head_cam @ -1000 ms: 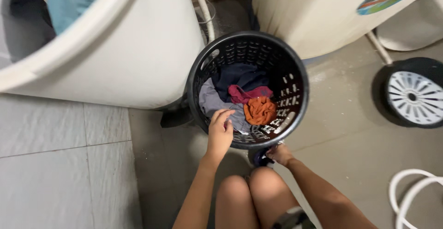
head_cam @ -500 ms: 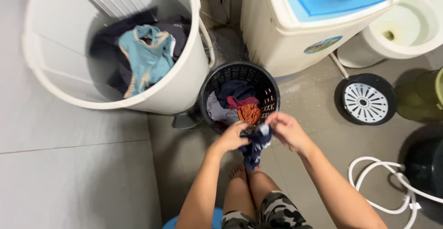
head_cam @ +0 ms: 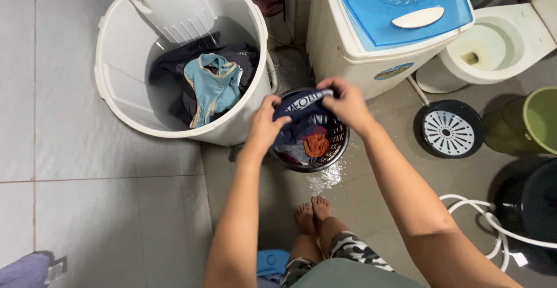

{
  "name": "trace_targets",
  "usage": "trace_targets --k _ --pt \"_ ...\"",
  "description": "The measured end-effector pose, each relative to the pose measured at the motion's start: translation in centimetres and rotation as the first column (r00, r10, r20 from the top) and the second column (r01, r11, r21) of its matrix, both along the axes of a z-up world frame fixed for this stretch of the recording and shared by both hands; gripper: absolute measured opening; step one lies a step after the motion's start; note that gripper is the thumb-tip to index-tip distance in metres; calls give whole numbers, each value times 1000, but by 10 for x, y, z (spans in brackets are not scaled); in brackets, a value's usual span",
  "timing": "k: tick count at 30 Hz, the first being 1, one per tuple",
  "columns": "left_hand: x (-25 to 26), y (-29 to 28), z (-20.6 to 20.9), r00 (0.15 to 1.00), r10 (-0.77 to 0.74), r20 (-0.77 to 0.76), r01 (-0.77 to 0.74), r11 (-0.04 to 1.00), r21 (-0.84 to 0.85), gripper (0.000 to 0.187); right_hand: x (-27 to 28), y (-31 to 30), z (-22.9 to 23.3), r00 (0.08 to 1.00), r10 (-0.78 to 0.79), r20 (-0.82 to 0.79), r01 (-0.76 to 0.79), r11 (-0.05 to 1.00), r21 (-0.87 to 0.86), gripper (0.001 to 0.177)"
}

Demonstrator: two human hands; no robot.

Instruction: The person transfers various garments from a black laundry basket into a white bucket filled with water. They handle items one at a time, including a red patterned cloth, a light blue shirt, a white sock, a yellow cloth, a blue hoodie, a dark blue jacket, and a grey shirt, placing each into the bucket.

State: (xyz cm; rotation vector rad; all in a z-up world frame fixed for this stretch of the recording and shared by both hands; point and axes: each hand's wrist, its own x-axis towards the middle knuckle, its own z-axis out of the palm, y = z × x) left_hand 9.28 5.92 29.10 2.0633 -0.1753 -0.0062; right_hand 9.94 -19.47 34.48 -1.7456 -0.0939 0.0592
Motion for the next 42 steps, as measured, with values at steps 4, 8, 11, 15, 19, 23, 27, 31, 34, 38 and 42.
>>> trace_targets --k 4,8,11,15,19,23,27,31,34,38,42 --pt "16 18 20 997 -29 -66 36 995 94 44 17 -12 23 985 -170 43 172 983 -67 19" --pt "17 19 37 990 -140 -22 121 918 -379 32 25 -14 46 952 -264 -153 240 958 -158 18" --pt "25 8 56 967 -177 -181 41 814 -579 28 29 -9 59 932 -203 -300 257 954 152 33" --pt "33 -23 66 919 -159 -360 -148 710 -689 24 31 3 53 855 -75 -513 286 893 346 54" --pt "41 -36 51 970 -66 -232 -61 863 -501 31 25 9 15 976 26 -217 -12 998 68 53" --pt "54 -27 38 953 131 -275 -280 731 -622 29 36 -9 -20 976 -90 -198 106 992 72 41" --pt "59 -26 52 916 102 -389 -387 485 -784 36 42 -27 -20 947 -217 -235 153 953 -261 26" --pt "51 -33 74 981 132 -143 -172 930 -325 67 46 -26 4 879 26 -477 204 882 424 18" --pt "46 -33 77 966 200 163 -224 965 140 73 50 -30 23 842 73 -534 264 808 527 18" --pt "51 -15 63 825 494 -274 -443 867 230 56 57 -38 24 847 90 -523 318 703 636 19" --pt "55 -21 45 482 -172 -859 -736 452 -504 61 60 -33 6 908 298 -295 126 477 870 13"
